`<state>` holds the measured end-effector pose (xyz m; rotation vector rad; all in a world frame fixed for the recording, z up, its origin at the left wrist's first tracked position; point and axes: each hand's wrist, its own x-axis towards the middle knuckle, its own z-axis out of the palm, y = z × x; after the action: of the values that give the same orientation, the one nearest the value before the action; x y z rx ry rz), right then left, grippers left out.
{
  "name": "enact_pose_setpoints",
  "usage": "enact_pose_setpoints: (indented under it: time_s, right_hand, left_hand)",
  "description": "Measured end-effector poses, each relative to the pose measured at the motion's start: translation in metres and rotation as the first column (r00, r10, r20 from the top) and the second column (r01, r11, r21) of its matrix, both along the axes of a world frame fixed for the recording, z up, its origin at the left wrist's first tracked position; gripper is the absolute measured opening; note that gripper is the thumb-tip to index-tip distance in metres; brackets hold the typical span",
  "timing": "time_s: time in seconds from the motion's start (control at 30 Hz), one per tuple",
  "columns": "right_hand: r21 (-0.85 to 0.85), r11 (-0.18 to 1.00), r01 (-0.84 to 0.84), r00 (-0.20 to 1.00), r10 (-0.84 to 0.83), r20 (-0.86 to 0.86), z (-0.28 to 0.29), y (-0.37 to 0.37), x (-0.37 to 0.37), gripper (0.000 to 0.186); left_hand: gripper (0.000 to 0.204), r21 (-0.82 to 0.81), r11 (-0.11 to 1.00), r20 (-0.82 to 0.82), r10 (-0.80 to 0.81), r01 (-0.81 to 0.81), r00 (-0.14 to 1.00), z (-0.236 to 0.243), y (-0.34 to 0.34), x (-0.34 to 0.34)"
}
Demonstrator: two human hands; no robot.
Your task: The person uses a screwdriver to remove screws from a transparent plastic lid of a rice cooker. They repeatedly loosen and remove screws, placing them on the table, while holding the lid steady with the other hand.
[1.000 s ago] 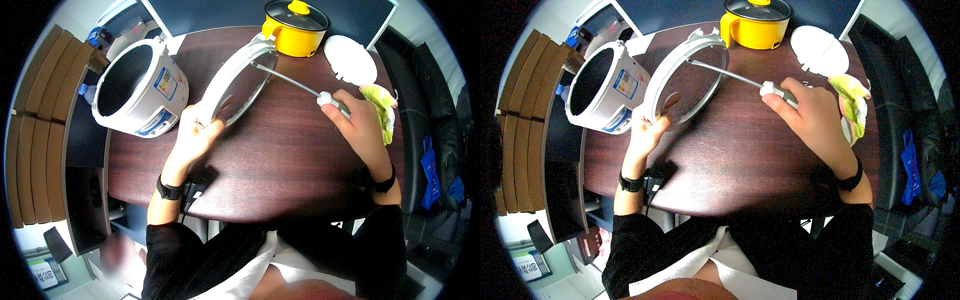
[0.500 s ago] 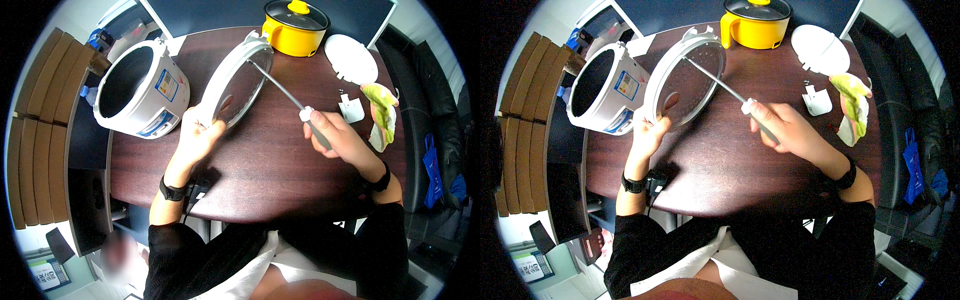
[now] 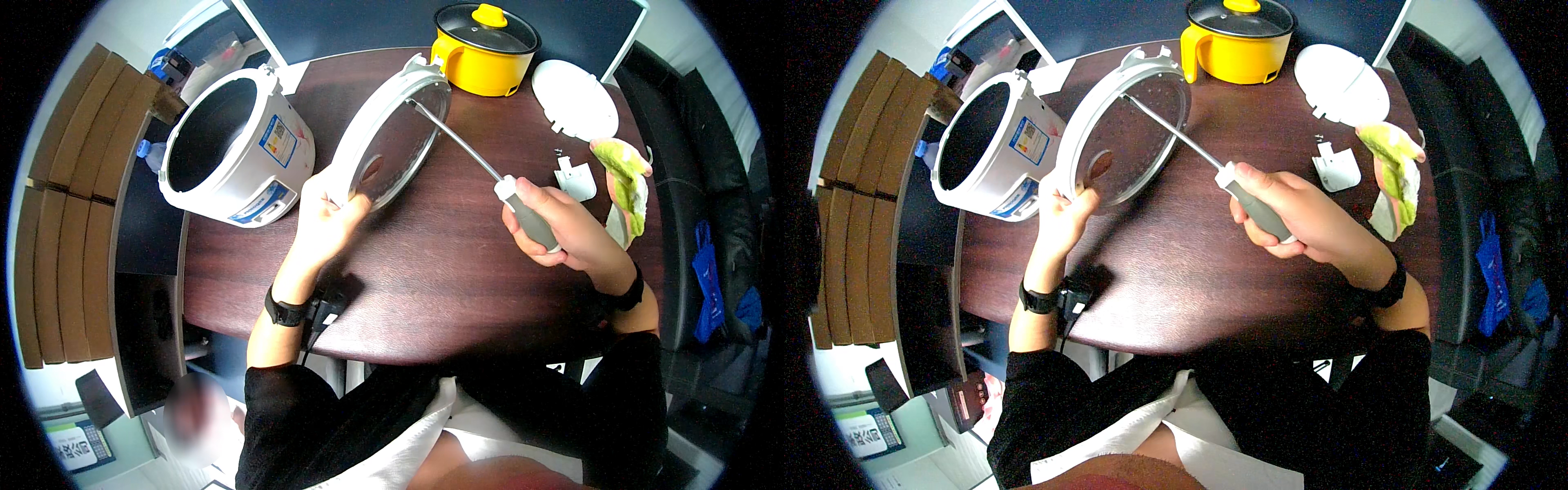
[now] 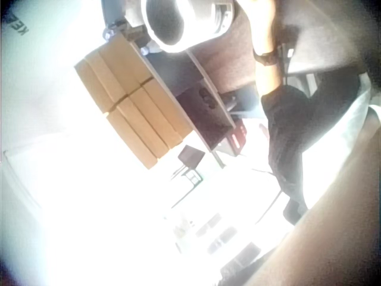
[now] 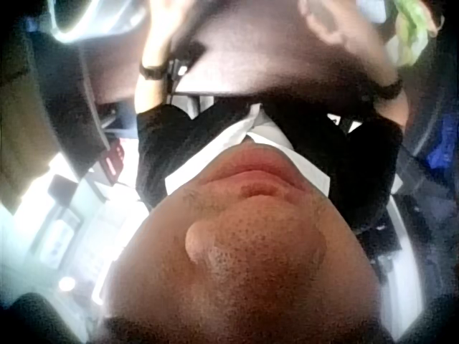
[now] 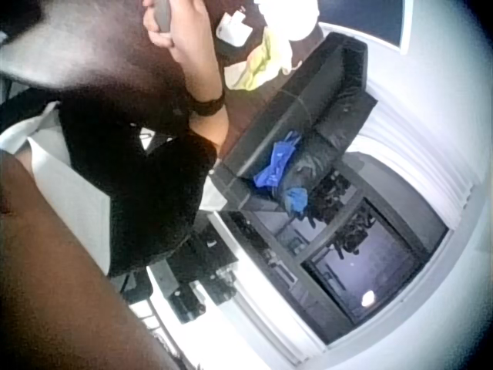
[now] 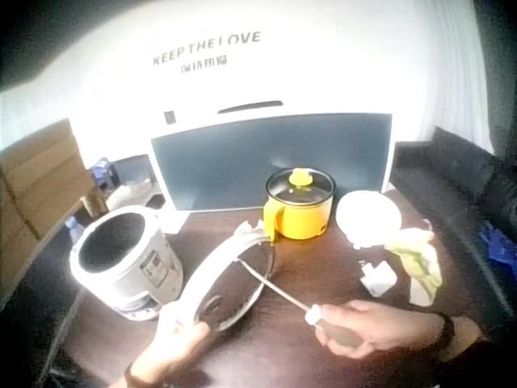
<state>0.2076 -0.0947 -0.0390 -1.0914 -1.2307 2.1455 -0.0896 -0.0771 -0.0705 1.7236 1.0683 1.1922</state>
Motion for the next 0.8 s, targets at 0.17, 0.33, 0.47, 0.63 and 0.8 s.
enact_pose_setpoints:
  time_s: [0.17,0.33,0.47,0.63,0.8]
  right_hand:
    - [0.1,0.995,-0.015,0.999,0.012,0.034,-0.01,-0.004,-0.006,0.049]
    - [0.833,0.496,-0.245,0.699,-0.505,0.506,-0.009,0.007,0.002,0.038]
    - [0.931,0.195,-0.309,0.552,-0.76,0.342,0.005,0.005,0.001,0.036]
    - [0.758,0.646,-0.087,0.817,-0.389,0.425,0.001,0.002,0.01,0.036]
    - [0.003,0.999,-0.045,0.999,0.045,-0.022,-0.001,-0.009,0.002,0.051]
  left_hand:
    - [0.042,-0.03,0.999,0.005,-0.041,0.041,0.999,-0.003,0.0,-0.001]
    - [0.014,-0.045,0.999,0.007,-0.02,0.02,1.0,0.001,-0.002,0.001]
    - [0.017,0.005,0.996,0.056,-0.087,0.087,0.995,-0.009,0.002,-0.01]
    - [0.015,-0.042,0.998,0.039,-0.044,0.046,0.998,-0.01,0.004,-0.012]
    - [0.021,0.02,0.998,0.096,-0.065,0.064,0.993,-0.013,0.007,-0.011]
